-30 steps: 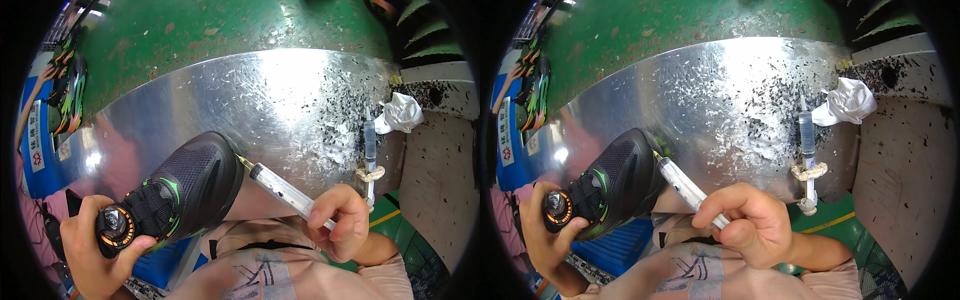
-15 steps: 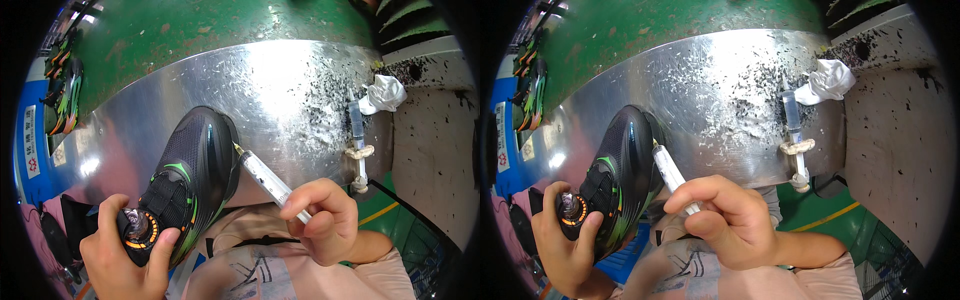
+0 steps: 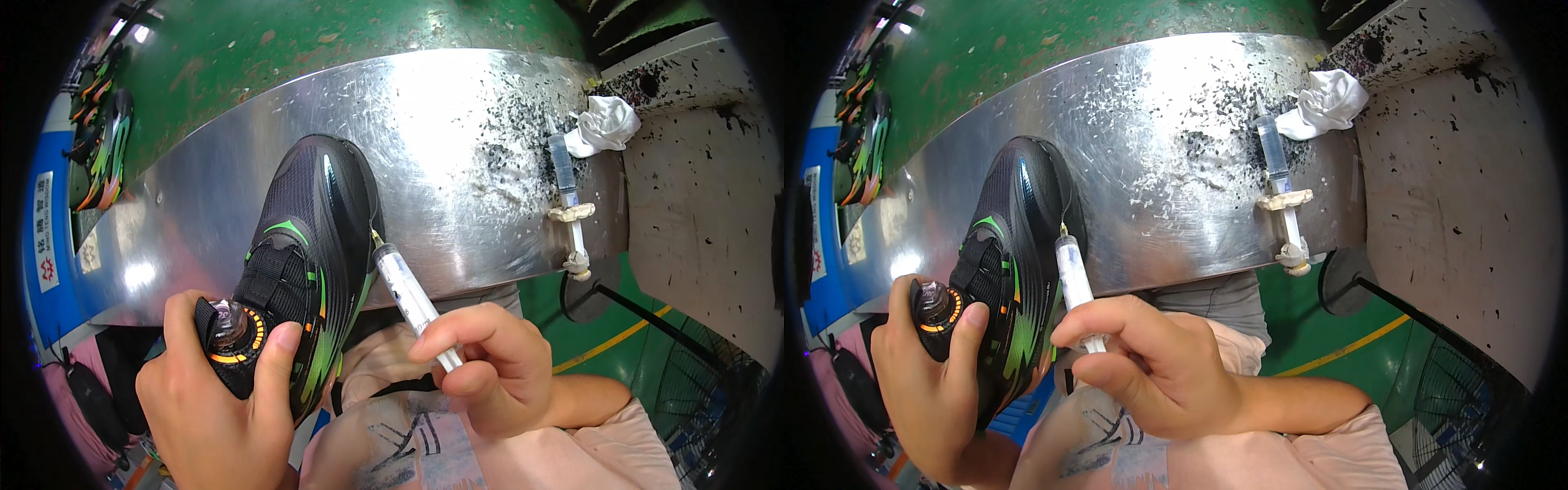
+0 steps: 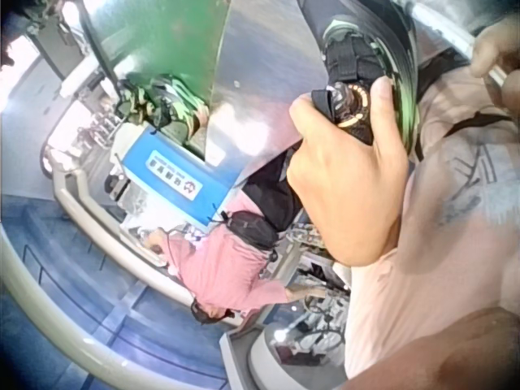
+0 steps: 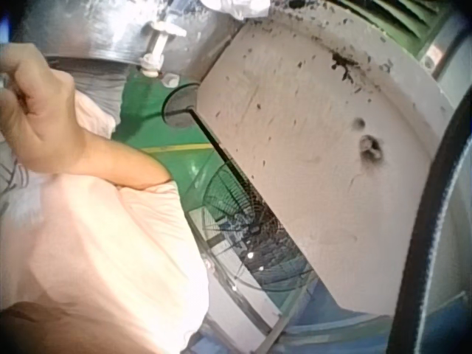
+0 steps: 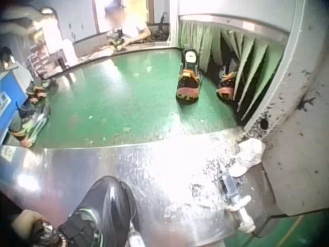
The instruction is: The person applies a liquid from a syringe to the seam of a shoe, moving the applicator along the edges, and then places the shoe on a conveyor belt.
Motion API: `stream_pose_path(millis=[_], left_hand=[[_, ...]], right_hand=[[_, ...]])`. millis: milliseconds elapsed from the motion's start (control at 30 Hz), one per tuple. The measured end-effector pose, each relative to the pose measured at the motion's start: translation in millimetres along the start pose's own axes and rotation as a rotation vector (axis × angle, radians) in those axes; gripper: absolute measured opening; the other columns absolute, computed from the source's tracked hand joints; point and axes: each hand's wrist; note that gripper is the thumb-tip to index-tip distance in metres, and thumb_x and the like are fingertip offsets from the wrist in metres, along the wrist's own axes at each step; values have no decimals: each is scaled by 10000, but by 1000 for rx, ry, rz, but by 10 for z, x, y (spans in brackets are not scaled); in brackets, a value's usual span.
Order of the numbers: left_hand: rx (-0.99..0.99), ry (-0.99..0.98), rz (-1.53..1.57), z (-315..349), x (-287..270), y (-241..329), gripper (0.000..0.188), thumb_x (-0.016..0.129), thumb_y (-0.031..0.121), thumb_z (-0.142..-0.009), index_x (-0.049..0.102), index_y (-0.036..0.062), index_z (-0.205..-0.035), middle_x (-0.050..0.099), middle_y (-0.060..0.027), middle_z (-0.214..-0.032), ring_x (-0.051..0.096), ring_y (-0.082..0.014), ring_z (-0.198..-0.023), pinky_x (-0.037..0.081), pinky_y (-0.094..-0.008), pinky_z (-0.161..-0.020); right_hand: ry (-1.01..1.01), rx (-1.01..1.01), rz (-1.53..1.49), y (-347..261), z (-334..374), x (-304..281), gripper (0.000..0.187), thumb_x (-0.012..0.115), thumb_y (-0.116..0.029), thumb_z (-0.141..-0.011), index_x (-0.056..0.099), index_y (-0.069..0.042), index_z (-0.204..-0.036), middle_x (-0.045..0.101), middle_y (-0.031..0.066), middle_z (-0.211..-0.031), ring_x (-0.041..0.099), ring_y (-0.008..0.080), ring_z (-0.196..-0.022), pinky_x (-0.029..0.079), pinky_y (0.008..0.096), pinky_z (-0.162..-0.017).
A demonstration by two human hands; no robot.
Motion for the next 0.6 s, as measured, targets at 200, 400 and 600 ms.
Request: stream_pose_path(millis=[200,400,600], left_hand=[[-12,-31,0,-30,-25,-26,425,697,325,-806,552,-1,-1037,579,-140,-818,482,-302,-780,392,-380,-741],[-51,-41,61,-68,-47,-54,488,706,325,-806,551,-25,-1110,579,-167,-876,509,-302,-853,406,-371,-800],[-107,-66,47,-86,-105,-60,563,716,299,-812,521,-51,-1208,571,-194,-997,537,-302,-939,408,-366,-877]], right_hand=[[3,-80,68,53,42,97,404,575,-342,-943,568,47,-1054,574,27,-682,452,36,-518,323,202,-448],[-88,-206,141,140,122,91,351,608,-301,-930,602,35,-1029,626,64,-726,494,70,-494,350,217,-428],[-150,-270,176,172,154,131,285,686,-159,-849,611,7,-1069,640,90,-742,570,214,-517,453,303,-483]])
Point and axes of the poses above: each hand's wrist, its own z-axis away from the middle knuckle, its own x-axis out of the palm, y = z × x
